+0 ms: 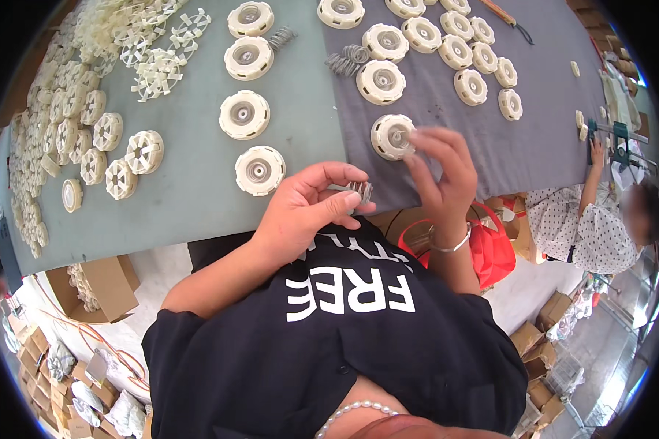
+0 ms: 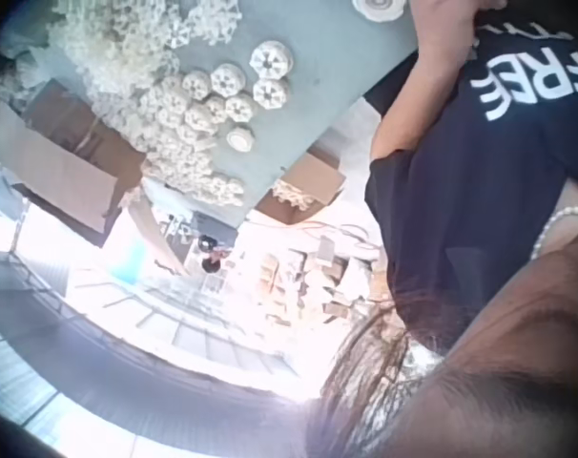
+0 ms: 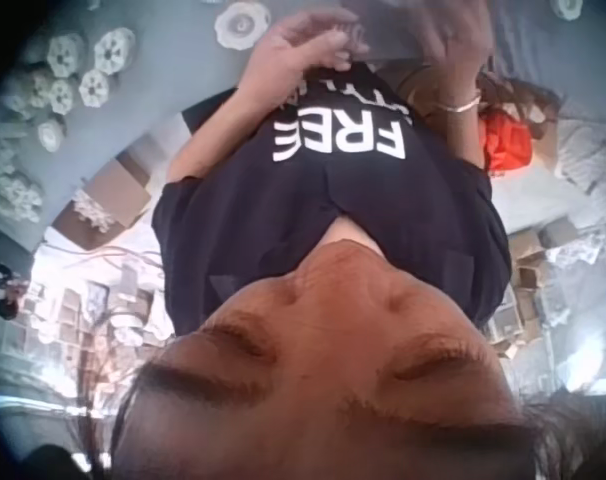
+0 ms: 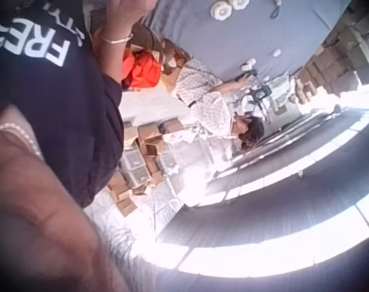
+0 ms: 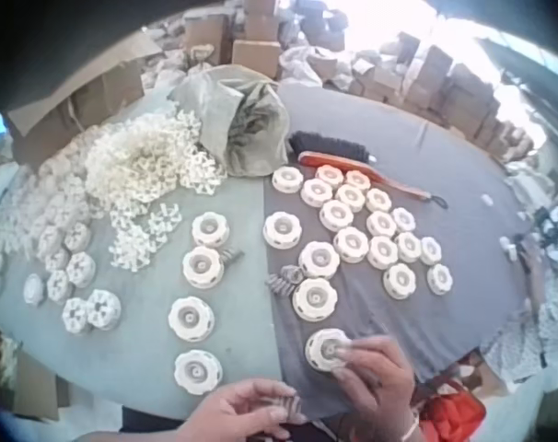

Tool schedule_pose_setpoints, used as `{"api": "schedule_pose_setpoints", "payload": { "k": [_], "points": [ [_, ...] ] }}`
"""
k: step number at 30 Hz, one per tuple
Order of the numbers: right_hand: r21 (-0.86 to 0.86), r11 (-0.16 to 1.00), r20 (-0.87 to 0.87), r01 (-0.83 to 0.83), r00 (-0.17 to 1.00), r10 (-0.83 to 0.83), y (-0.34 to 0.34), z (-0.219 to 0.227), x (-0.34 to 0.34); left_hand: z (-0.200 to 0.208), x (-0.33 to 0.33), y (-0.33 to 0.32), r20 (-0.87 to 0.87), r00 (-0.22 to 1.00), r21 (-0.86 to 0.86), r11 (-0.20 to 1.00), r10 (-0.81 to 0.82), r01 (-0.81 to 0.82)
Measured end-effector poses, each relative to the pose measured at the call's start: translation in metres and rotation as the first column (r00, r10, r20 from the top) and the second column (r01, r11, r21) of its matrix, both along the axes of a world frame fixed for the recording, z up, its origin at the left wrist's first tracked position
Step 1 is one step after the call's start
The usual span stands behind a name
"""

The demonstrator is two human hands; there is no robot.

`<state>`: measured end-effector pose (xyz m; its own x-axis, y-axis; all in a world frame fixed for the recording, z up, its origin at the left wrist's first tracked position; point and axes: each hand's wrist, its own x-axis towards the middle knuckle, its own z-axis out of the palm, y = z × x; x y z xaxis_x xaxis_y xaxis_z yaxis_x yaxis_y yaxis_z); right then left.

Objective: The person assembles small white plastic components by hand, inserting metal springs into circular bases and attaching cross-shaped pieces. They repeatedly pick up parts from piles on the table, fit them together, and place the finished units into a growing stack on the right side of the workspace.

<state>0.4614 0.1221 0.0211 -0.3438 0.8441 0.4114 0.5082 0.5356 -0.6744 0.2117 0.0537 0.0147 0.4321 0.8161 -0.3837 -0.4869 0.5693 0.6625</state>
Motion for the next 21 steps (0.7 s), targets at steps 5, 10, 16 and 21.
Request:
{"api": "schedule_pose_setpoints", "payload": {
  "k": [5, 10, 16, 21],
  "points": [
    [-0.369, 0.900, -0.387, -0.234, 0.919, 0.080, -0.043, 0.000, -0.022, -0.006, 0.012, -0.005, -0.054, 0.987, 0.218, 0.966, 0.151, -0.136],
    [-0.273, 0.946, -0.297, -0.177, 0.950, 0.093, -0.044, 0.000, -0.024, -0.007, 0.010, -0.004, -0.104, 0.976, 0.173, 0.970, 0.190, -0.170],
    [-0.230, 0.932, -0.347, -0.280, 0.918, 0.191, -0.040, 0.008, -0.023, 0.003, 0.000, 0.000, -0.101, 0.992, -0.024, 0.996, 0.079, -0.082],
    [-0.554, 0.654, -0.757, -0.515, 0.638, -0.139, -0.049, -0.004, -0.027, 0.004, 0.008, -0.006, -0.263, 0.918, 0.415, 0.893, 0.298, -0.172]
  ]
}}
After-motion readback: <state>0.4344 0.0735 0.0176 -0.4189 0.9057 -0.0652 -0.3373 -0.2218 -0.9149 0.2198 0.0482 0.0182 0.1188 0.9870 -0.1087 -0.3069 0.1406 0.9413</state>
